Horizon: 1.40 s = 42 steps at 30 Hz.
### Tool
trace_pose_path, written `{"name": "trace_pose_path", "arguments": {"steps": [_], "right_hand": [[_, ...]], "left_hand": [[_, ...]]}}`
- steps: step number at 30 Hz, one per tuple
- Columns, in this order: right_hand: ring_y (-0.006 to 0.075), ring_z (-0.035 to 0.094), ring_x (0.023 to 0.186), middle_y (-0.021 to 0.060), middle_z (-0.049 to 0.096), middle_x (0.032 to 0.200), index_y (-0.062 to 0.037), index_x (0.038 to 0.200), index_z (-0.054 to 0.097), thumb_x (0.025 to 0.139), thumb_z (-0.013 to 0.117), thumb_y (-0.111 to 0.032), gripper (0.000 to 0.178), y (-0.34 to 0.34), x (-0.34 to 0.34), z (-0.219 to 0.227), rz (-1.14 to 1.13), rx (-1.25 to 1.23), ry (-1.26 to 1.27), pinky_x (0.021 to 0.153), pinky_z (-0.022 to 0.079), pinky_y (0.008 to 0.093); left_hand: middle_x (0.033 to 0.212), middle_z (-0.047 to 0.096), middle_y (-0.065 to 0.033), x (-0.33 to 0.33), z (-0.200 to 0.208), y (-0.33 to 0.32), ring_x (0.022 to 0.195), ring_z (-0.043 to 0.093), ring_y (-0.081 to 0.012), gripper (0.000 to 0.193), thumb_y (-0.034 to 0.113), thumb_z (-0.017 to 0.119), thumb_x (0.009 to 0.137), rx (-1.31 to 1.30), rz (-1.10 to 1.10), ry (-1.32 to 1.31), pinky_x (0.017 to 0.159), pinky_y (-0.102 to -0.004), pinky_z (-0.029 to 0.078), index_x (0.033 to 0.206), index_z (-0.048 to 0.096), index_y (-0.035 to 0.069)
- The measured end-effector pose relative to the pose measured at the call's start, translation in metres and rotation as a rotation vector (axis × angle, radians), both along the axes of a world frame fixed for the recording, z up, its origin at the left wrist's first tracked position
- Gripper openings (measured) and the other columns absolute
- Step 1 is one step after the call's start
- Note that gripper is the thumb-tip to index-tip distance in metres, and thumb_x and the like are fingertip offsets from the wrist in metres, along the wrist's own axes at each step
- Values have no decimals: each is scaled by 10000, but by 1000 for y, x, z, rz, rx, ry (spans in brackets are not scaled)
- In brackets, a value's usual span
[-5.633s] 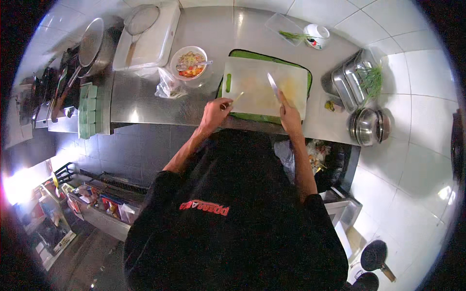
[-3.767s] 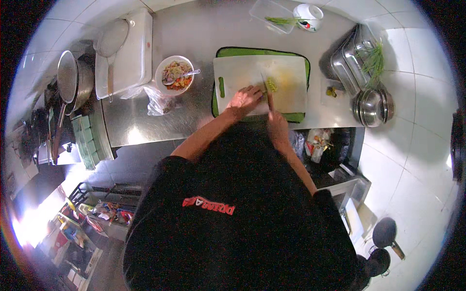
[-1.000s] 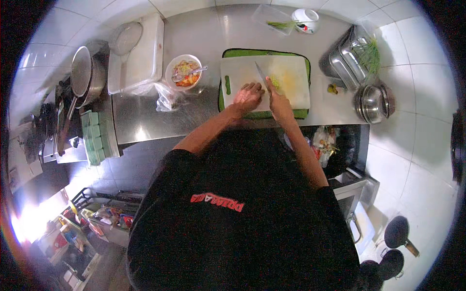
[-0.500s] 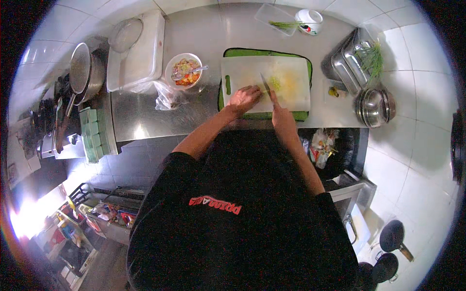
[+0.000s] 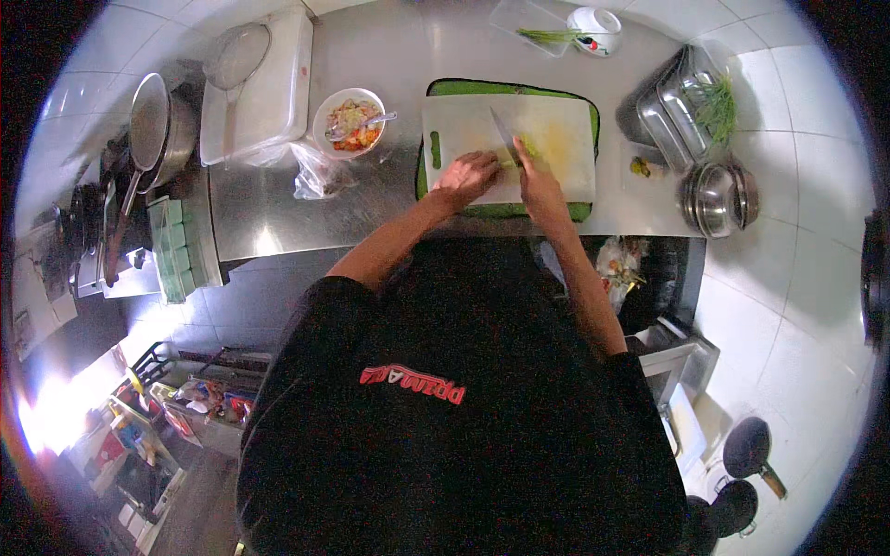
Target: Chopping green onions on a cutting board with a kitchen knife.
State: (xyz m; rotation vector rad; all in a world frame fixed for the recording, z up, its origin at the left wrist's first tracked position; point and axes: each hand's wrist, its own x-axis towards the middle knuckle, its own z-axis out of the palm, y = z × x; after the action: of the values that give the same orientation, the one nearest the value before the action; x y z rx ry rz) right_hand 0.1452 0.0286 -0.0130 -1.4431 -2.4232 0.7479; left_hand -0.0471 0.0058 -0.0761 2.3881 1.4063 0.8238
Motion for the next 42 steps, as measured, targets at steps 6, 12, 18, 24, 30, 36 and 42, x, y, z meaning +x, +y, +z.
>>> {"name": "trace_pose_path", "arguments": {"steps": [6, 12, 18, 24, 30, 36, 42], "right_hand": [[376, 595, 540, 218, 592, 634, -233, 1518, 101, 908, 458, -78, 723, -47, 7, 6, -92, -70, -118, 502, 463, 515], [394, 611, 584, 232, 592, 637, -222, 1516, 91, 910, 477, -101, 728, -44, 7, 22, -81, -199, -236, 499, 471, 519], [421, 617, 629, 237, 618, 697, -209, 1502, 162, 858, 535, -73, 757, -19, -2, -2, -67, -108, -195, 567, 481, 539], [431, 560, 530, 245, 565, 611, -247, 1513, 119, 884, 475, -24, 756, -32, 3, -29, -1, 449, 198, 523, 442, 531], [396, 567, 510, 234, 556, 591, -226, 1519, 97, 871, 507, -29, 792, -35, 5, 5, -14, -69, -147, 481, 434, 510], [394, 580, 520, 234, 570, 600, -224, 1522, 51, 854, 507, 0, 839, -28, -3, 3, -31, -24, -176, 474, 439, 507], [406, 594, 569, 256, 601, 675, -249, 1522, 53, 818, 493, 35, 878, -36, -5, -8, -77, -1, -158, 513, 457, 513]], "left_hand": [[1081, 601, -108, 3, -6, -2, 1027, 584, -314, 227, 210, 580, 854, -59, -23, -26, 894, -412, 488, 1027, 621, 69], [1187, 589, -112, -4, -14, -2, 1074, 578, -315, 280, 216, 581, 860, -71, -11, 32, 931, -417, 476, 1100, 611, 75], [1127, 606, -110, 1, -6, -4, 1057, 586, -316, 242, 213, 591, 854, -86, -9, -67, 905, -417, 493, 1048, 626, 72], [1129, 603, -108, 7, -6, 3, 1052, 591, -309, 234, 197, 586, 845, -23, -24, -67, 881, -411, 503, 1042, 627, 77], [1266, 572, -133, -3, -27, -3, 1108, 572, -340, 344, 222, 563, 880, -127, -32, 53, 941, -429, 477, 1195, 589, 86], [1219, 593, -124, 4, -19, -15, 1066, 591, -333, 304, 250, 574, 880, -136, -41, 4, 904, -415, 495, 1134, 615, 88], [1155, 610, -139, 3, -3, 3, 1053, 594, -328, 283, 232, 580, 875, -80, -54, -69, 880, -410, 507, 1112, 626, 83]]}}
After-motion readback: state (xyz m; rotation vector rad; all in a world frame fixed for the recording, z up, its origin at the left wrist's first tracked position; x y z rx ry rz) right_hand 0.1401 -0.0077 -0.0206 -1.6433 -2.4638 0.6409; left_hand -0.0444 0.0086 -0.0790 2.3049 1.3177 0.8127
